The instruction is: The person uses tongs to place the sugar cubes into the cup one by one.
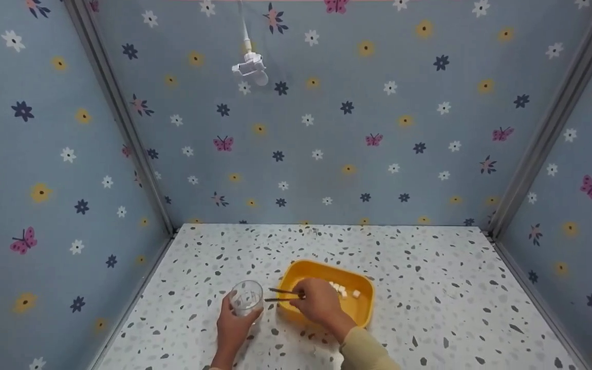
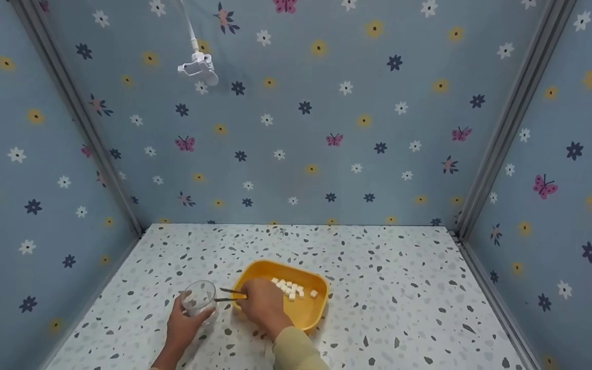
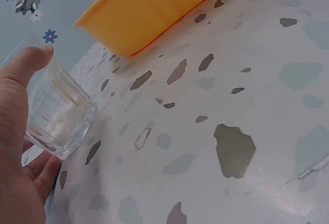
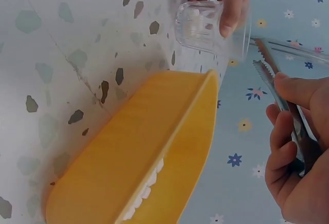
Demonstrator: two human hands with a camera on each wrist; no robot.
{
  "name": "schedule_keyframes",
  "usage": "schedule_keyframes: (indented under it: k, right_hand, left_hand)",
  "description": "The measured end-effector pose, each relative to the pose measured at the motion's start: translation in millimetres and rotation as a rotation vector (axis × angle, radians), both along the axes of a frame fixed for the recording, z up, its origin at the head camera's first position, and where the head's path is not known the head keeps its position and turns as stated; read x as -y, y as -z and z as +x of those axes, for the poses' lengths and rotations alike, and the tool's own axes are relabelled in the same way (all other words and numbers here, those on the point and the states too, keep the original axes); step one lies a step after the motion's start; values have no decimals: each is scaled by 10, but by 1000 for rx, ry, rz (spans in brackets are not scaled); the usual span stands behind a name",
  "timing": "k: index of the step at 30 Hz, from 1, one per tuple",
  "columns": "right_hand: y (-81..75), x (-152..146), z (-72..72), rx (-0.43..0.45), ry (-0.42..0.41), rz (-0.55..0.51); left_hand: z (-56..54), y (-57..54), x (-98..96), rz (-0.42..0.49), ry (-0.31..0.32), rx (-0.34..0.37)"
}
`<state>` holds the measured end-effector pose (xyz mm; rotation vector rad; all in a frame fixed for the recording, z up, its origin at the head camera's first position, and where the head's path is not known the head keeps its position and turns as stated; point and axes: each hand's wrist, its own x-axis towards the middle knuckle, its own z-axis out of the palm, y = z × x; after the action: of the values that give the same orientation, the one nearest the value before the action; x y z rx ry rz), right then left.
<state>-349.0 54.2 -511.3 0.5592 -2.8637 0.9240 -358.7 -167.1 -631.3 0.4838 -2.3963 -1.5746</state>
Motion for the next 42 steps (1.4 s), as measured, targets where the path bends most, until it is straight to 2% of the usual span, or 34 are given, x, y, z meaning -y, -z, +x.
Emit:
schedule_keyframes:
  k: [4,9,13,18,24,29,34,42]
  right_hand:
    - [-113,-283,9,83,36,2]
    - [-193,-705,-6,114,98,39]
    - [-188,-949,-24,132,149,27]
    - [-96,-1156,-86,139,253,65]
    - [79,-1237,-178,152,338,108]
    - [229,-1225,-256,169,372,120]
    - [306,-1222,-309,207,406,103]
    - [438,-1214,-339,160,430,155]
  left_hand:
    - [-2,4,16,15,1,-1]
    - [11,27,50,7,-1,-2]
    - [18,39,72,9,8,-5]
    - [5,36,89,16,6,-12]
    - [-5,59,114,8,-7,-6]
    - [0,57,115,4,-12,0]
    - [-4,41,65,10,-5,-9]
    - [-28,85,14,1,-12,9]
